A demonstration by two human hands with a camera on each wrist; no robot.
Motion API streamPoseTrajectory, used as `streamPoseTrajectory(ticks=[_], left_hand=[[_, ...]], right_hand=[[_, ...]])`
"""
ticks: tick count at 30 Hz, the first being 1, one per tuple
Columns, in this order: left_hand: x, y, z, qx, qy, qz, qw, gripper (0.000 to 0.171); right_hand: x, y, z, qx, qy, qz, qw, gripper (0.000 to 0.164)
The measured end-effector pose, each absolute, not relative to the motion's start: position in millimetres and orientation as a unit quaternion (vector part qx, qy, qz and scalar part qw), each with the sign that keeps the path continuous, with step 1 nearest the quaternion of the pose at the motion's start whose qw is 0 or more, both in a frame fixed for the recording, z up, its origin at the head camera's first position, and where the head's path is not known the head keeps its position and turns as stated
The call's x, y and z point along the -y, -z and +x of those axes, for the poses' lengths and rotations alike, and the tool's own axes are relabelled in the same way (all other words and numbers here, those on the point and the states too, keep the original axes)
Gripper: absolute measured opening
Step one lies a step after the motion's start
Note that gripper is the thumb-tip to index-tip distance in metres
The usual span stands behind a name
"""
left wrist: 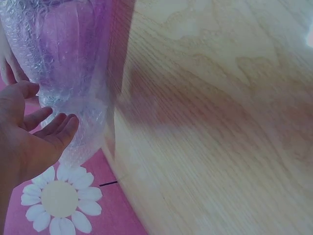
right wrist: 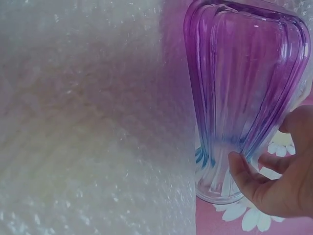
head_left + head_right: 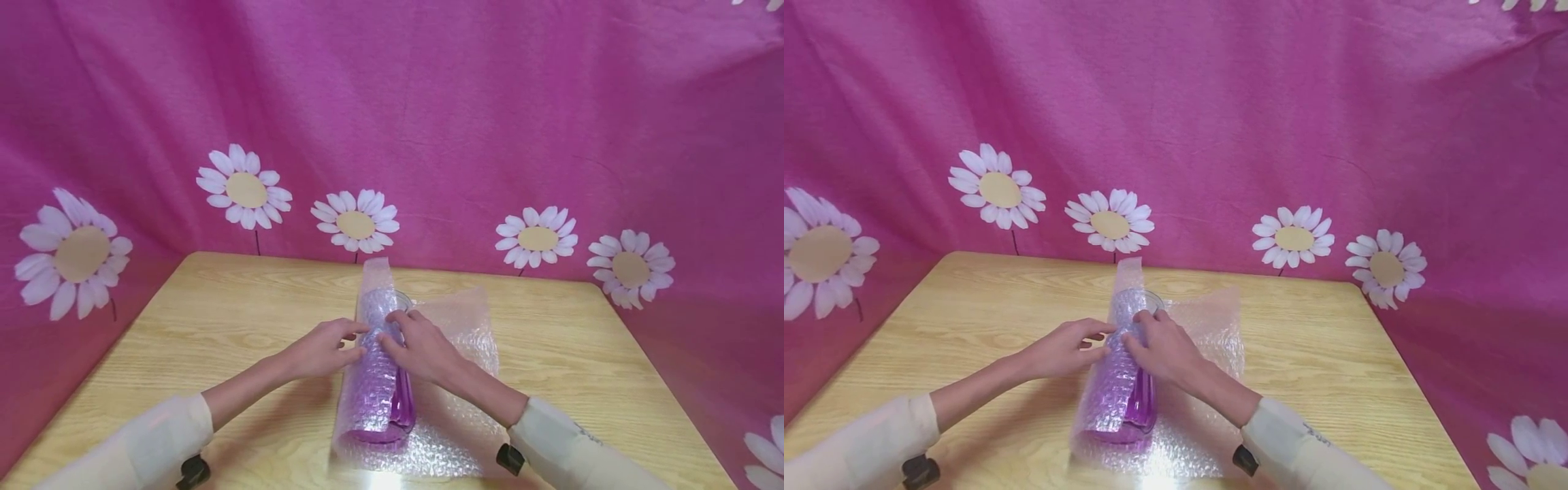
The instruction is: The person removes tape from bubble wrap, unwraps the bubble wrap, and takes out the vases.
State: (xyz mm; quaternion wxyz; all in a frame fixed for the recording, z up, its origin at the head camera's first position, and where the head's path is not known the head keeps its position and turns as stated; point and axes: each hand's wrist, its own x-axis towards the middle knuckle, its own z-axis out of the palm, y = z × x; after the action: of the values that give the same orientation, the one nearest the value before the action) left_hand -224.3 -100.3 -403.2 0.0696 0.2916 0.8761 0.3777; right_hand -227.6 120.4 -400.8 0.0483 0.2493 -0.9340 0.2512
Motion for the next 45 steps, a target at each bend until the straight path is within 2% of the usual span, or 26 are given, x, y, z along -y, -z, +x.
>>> streamPoseTrajectory(ticks=[17,29,39,45], left_hand=[[112,412,-223,-0.873,-0.384,0.296,0.056,0.042],[106,410,-223,-0.878,-0.372,0.298,0.048,0.042],[108,407,-221,-0.876,-0.371,0.305,0.037,0.040],[107,408,-221,-0.875,-0.373,0.306,0.039,0.040]], right_hand=[[-109,401,-226,0.933,-0.247,0.257,0.054,0.038],[-128,404,-223,0.918,-0.298,0.259,0.025,0.051],[-150,417,-219,0.922,-0.269,0.271,0.056,0.045],[-164,423,-214,0.927,-0.243,0.282,0.053,0.046]])
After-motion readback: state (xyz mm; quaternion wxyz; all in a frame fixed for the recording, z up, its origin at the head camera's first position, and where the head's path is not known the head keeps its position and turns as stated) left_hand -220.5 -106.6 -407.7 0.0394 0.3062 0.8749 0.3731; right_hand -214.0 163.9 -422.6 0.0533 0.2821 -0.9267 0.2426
